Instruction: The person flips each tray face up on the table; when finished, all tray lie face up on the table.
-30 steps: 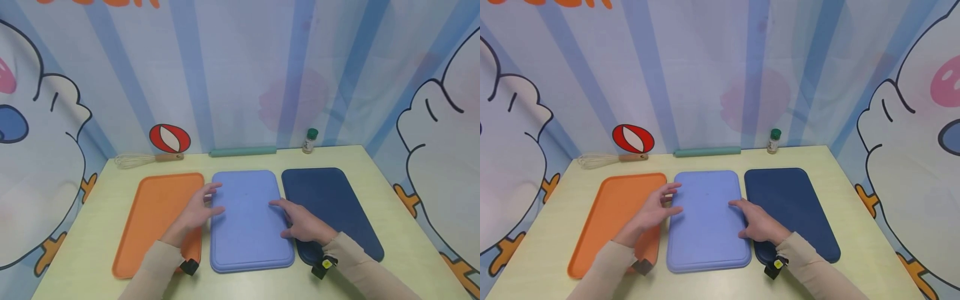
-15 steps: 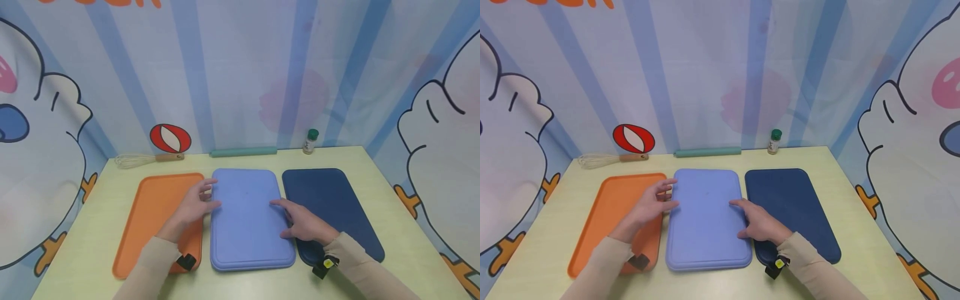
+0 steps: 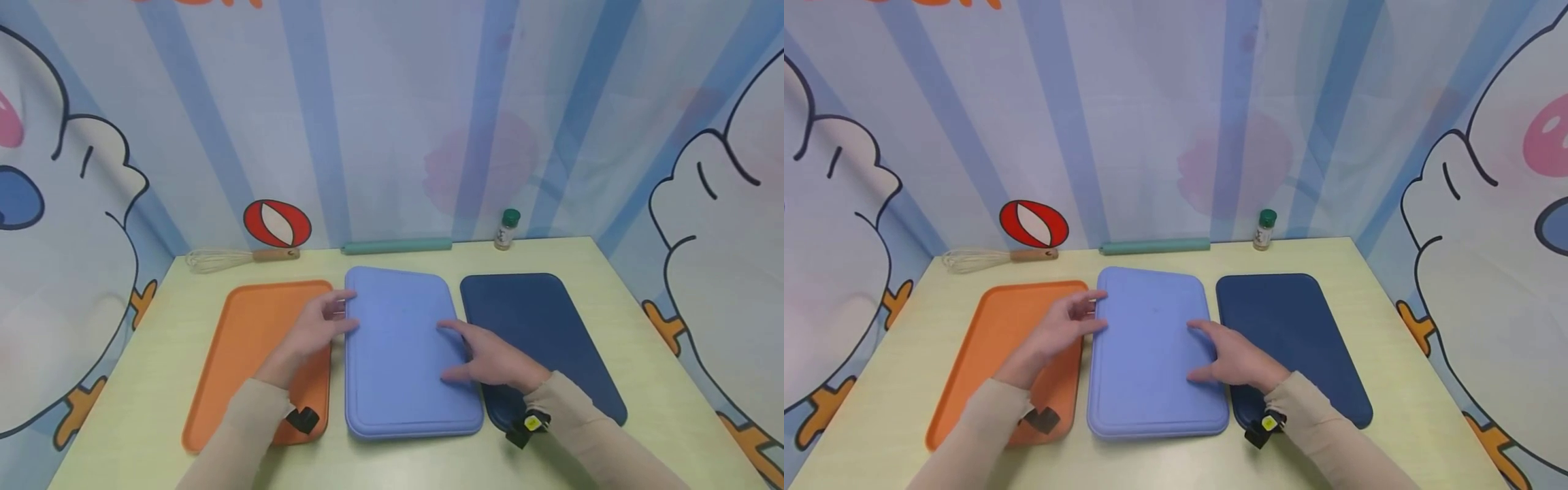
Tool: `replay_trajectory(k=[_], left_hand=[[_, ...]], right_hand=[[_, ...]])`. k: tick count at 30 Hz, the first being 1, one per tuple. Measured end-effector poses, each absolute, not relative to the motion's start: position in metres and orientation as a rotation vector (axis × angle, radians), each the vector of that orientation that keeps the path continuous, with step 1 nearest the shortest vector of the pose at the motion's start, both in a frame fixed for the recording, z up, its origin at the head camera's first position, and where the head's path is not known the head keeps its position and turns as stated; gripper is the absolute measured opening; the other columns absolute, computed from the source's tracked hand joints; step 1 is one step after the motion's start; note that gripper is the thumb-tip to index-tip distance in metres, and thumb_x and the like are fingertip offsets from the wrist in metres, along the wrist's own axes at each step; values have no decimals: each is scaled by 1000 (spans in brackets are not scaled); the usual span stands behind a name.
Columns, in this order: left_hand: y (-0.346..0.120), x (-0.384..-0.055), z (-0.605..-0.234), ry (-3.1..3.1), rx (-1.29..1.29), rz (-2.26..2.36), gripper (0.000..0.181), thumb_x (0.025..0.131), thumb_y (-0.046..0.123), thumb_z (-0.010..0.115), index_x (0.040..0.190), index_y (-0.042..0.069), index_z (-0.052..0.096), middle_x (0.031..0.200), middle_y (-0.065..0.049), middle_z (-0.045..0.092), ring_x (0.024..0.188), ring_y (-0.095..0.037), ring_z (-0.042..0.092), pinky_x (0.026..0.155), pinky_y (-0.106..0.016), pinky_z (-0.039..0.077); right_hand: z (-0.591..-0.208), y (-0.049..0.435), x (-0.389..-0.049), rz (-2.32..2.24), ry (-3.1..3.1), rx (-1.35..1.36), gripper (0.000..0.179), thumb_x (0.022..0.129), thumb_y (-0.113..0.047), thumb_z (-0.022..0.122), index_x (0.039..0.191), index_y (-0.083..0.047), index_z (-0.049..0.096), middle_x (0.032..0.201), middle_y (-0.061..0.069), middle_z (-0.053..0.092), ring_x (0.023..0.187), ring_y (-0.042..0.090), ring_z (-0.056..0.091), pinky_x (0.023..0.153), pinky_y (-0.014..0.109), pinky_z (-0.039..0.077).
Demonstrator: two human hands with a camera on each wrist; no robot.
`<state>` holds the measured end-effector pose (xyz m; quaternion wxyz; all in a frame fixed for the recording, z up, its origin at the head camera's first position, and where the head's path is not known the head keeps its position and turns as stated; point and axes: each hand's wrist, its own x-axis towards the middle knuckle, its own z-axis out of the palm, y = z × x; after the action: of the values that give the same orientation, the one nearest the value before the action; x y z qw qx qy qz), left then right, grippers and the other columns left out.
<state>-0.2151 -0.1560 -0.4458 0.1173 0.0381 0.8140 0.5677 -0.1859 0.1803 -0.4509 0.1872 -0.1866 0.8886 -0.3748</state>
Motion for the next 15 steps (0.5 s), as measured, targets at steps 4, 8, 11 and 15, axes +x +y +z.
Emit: replay_trajectory(k=[4, 8, 11, 15], left_hand=[[-156, -215, -445, 2379, 132, 1663, 55, 100, 12, 71, 153, 14, 55, 150, -19, 54, 136, -39, 56, 111, -54, 49], [-157, -216, -446, 2355, 180, 1700, 54, 102, 11, 69, 154, 14, 54, 151, -19, 53, 132, -38, 59, 107, -49, 53], [-158, -216, -446, 2357, 219, 1704, 54, 103, 13, 67, 155, 15, 53, 150, -18, 53, 131, -37, 60, 106, -48, 54], [-159, -217, -444, 2377, 259, 1702, 54, 104, 16, 67, 156, 15, 52, 151, -17, 53, 131, -38, 60, 107, -50, 53]], right_hand=[[-446, 176, -188, -1062, 2508, -550, 88, 87, -28, 88, 160, -8, 42, 165, 20, 39, 154, 41, 34, 121, 60, 33], [-438, 171, -188, -1063, 2521, -601, 86, 89, -28, 86, 160, -9, 42, 166, 18, 39, 155, 39, 33, 121, 60, 33], [-431, 164, -187, -1063, 2520, -643, 83, 91, -28, 84, 161, -10, 42, 166, 16, 39, 155, 38, 33, 121, 59, 33], [-420, 154, -185, -1076, 2507, -692, 80, 94, -28, 82, 161, -11, 42, 166, 14, 39, 155, 36, 34, 121, 58, 35]])
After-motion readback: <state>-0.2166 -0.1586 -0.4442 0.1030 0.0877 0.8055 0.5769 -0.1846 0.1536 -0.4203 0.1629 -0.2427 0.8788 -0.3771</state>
